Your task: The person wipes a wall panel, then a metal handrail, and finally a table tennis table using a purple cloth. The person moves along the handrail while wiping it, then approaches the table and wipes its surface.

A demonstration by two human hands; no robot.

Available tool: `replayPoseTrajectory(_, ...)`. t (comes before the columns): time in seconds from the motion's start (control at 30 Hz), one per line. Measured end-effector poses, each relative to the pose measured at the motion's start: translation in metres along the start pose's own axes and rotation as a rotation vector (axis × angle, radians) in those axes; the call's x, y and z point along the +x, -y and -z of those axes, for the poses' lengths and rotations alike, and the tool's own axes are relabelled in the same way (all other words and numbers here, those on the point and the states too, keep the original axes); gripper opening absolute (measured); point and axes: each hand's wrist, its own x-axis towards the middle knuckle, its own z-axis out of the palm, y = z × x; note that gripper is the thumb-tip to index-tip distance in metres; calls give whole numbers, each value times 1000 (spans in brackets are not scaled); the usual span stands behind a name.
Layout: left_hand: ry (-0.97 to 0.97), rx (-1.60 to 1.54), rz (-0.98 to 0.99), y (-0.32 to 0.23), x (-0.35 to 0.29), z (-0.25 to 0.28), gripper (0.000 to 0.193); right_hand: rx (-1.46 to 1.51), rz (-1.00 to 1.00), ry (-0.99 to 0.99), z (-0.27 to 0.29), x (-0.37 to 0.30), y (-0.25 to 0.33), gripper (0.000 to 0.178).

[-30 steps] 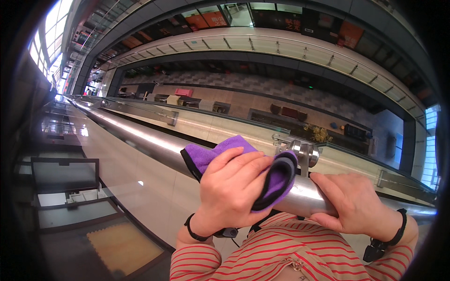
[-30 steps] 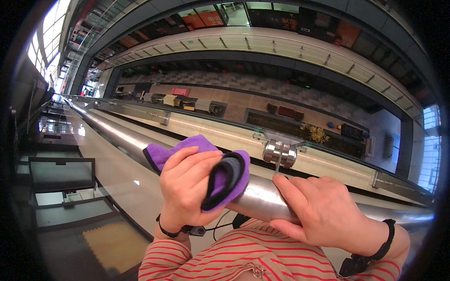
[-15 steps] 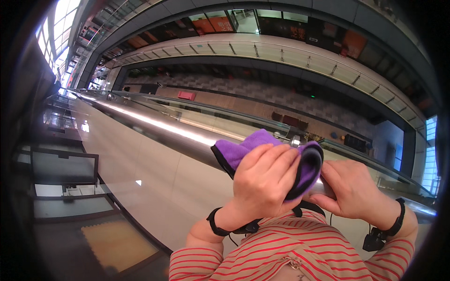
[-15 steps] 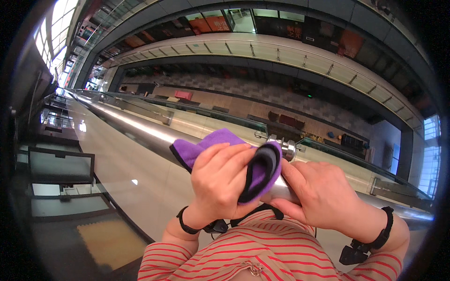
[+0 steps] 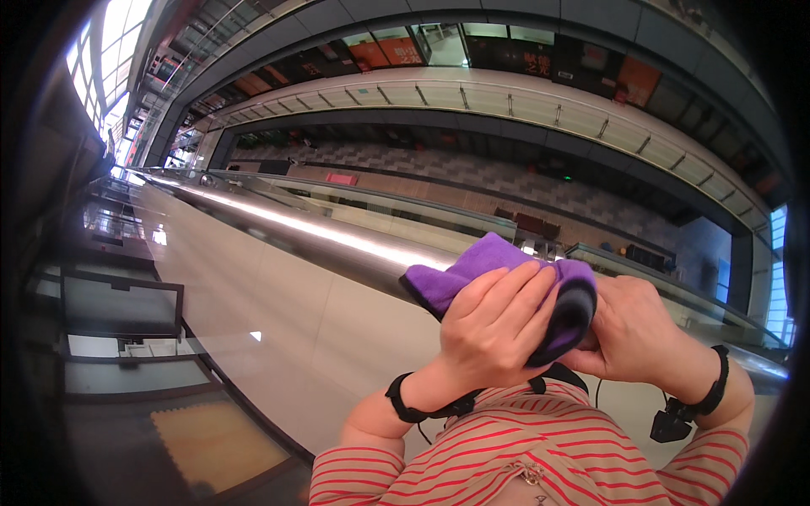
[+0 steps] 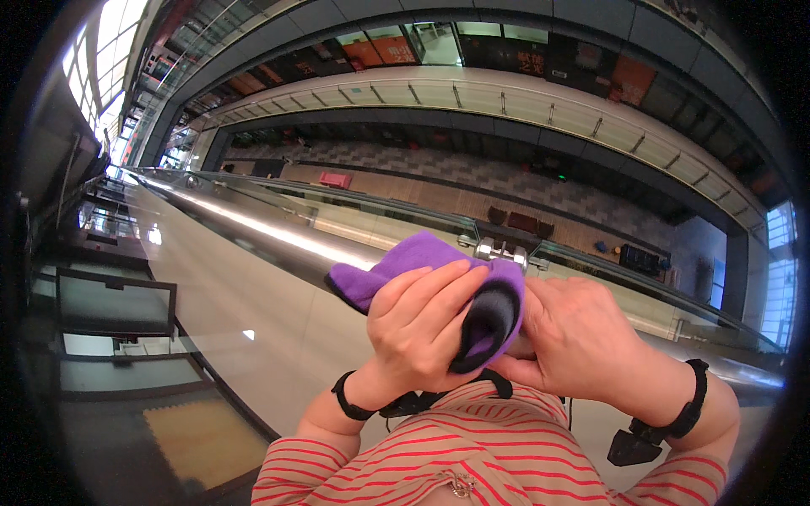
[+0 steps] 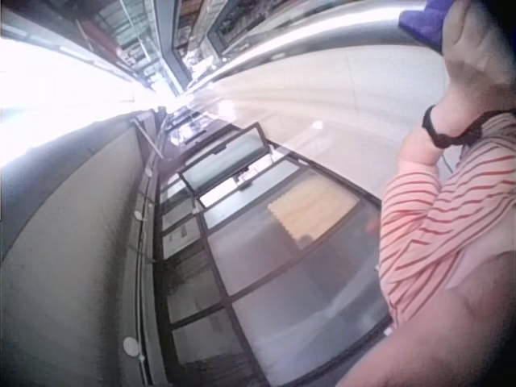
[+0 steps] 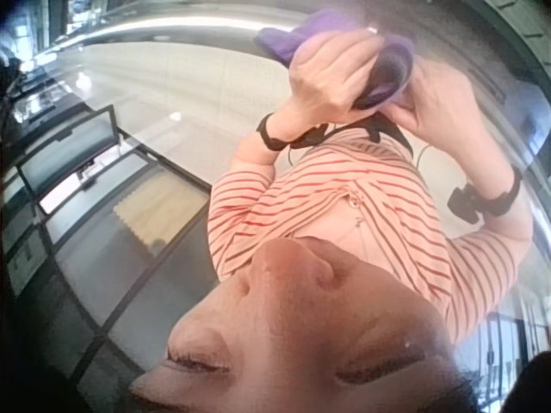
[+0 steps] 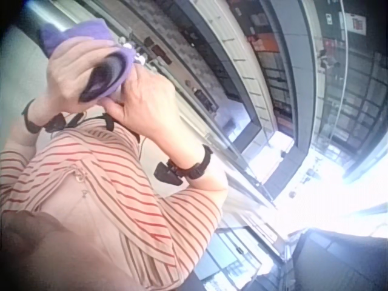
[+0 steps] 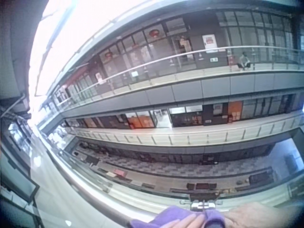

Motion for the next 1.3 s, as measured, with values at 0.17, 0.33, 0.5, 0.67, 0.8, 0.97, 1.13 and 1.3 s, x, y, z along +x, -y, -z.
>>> replayPoseTrajectory(0.17,-112,149,182,55,-41,26,52,-48,-19,4,3,-3,6,74)
replayPoseTrajectory(0.33,-475,116,525,113,-64,42,57,-40,-38,25,7,-4,8,76)
replayPoseTrajectory(0.5,-485,102,490,94,-77,19,62,-35,-47,54,10,-3,7,76)
replayPoseTrajectory(0.67,-513,33,493,131,-80,34,55,-35,-50,77,11,-1,7,76)
replayPoseTrajectory(0.8,-597,-102,607,189,-77,63,45,-42,-40,59,9,-2,8,76)
replayPoseTrajectory(0.97,-1056,-318,952,231,-76,76,47,-74,-27,24,4,-3,8,77)
replayPoseTrajectory(1.13,-1194,-947,951,213,-89,58,57,-84,-4,-38,-2,-2,8,71)
replayPoseTrajectory(1.3,-946,-1592,982,113,-88,1,62,-80,-60,53,-3,-6,7,74)
